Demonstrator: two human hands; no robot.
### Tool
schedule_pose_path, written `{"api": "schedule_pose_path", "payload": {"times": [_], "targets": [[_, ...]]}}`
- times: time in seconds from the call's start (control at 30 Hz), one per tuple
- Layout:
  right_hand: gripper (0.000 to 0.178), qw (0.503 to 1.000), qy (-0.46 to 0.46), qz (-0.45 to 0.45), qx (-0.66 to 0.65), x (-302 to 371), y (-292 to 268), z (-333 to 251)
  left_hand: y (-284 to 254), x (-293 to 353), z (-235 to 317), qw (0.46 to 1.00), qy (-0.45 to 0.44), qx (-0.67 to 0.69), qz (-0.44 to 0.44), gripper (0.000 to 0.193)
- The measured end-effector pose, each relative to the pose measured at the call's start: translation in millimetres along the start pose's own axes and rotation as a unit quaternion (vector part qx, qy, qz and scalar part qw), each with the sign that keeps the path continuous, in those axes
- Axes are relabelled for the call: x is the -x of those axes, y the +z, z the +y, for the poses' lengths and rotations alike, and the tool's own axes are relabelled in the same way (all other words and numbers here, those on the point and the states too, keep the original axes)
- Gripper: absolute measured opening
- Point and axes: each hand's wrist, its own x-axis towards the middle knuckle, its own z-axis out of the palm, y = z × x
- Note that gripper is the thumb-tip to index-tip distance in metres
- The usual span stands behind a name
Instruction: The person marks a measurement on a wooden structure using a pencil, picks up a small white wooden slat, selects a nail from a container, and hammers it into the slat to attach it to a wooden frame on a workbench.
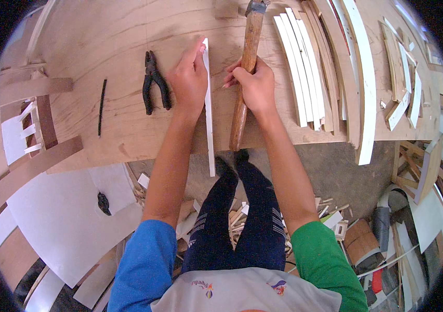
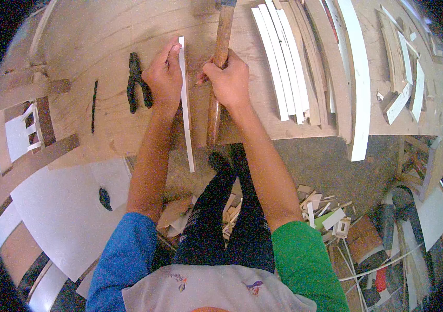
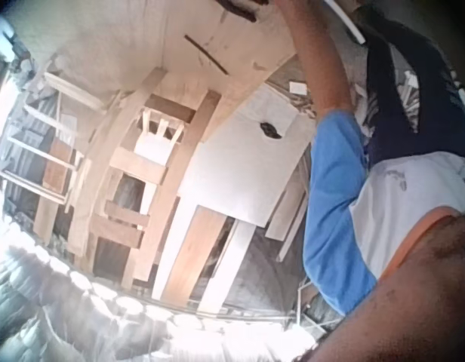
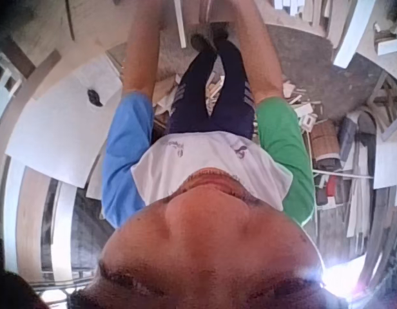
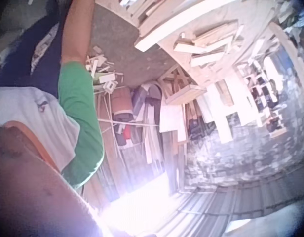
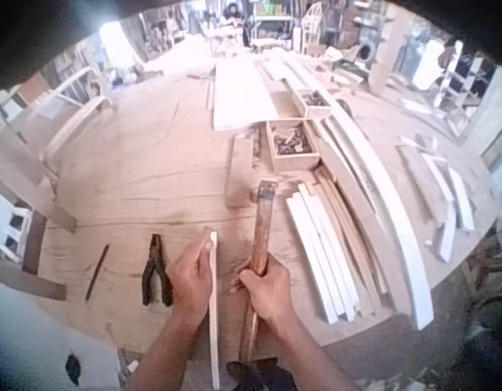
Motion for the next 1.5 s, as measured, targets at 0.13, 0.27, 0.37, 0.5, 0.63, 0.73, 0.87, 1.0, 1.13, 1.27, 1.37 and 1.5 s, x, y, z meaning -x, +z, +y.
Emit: {"api": "schedule_pose_path", "payload": {"times": [0.13,0.27,0.37,0.5,0.63,0.73,0.87,1.0,1.13,1.27,1.37,1.5], "targets": [[0.012,1.0,0.001,0.002,-0.009,-1.8,0.4,0.2,-3.4,-1.8,2.4,0.998,-0.038,-0.053,-0.024,0.023],[0.012,0.999,0.032,-0.008,-0.017,3.1,-1.7,-3.7,-1.7,1.5,0.7,0.999,-0.004,-0.034,-0.005,0.022],[0.011,0.999,0.036,-0.019,-0.022,3.5,-4.3,-3.8,1.2,3.2,1.0,0.999,0.0,-0.041,0.001,0.023],[0.01,0.997,0.046,-0.028,-0.061,4.7,-2.8,-2.5,-3.9,4.4,0.7,0.996,-0.004,-0.088,-0.019,0.026],[0.01,0.996,0.037,-0.039,-0.07,2.0,-4.0,-0.1,0.2,2.1,-1.3,0.995,0.03,-0.098,-0.002,0.029],[0.01,0.996,0.035,-0.035,-0.067,1.1,-4.5,0.6,1.2,2.9,0.3,0.996,0.011,-0.09,0.001,0.031],[0.01,0.997,0.036,-0.038,-0.059,0.9,-3.6,-1.6,0.2,4.1,-2.5,0.995,0.038,-0.096,0.011,0.034],[0.01,0.996,0.036,-0.038,-0.075,2.1,-2.4,-5.4,1.8,3.4,-3.1,0.996,0.033,-0.086,0.014,0.033],[0.01,0.996,0.03,-0.029,-0.083,1.1,-3.5,0.2,1.4,3.4,-1.8,0.996,0.021,-0.089,0.0,0.032],[0.01,0.996,0.032,-0.032,-0.071,1.6,-1.6,-2.4,-1.1,2.5,0.1,0.995,0.019,-0.098,-0.007,0.032],[0.011,0.998,0.035,-0.045,-0.032,0.3,-3.9,-0.9,-0.4,1.1,-2.1,0.997,0.021,-0.08,-0.005,0.033],[0.01,0.998,0.037,-0.048,-0.021,0.5,-4.8,-1.3,3.1,-0.3,-5.9,0.998,0.025,-0.058,0.011,0.033]]}}
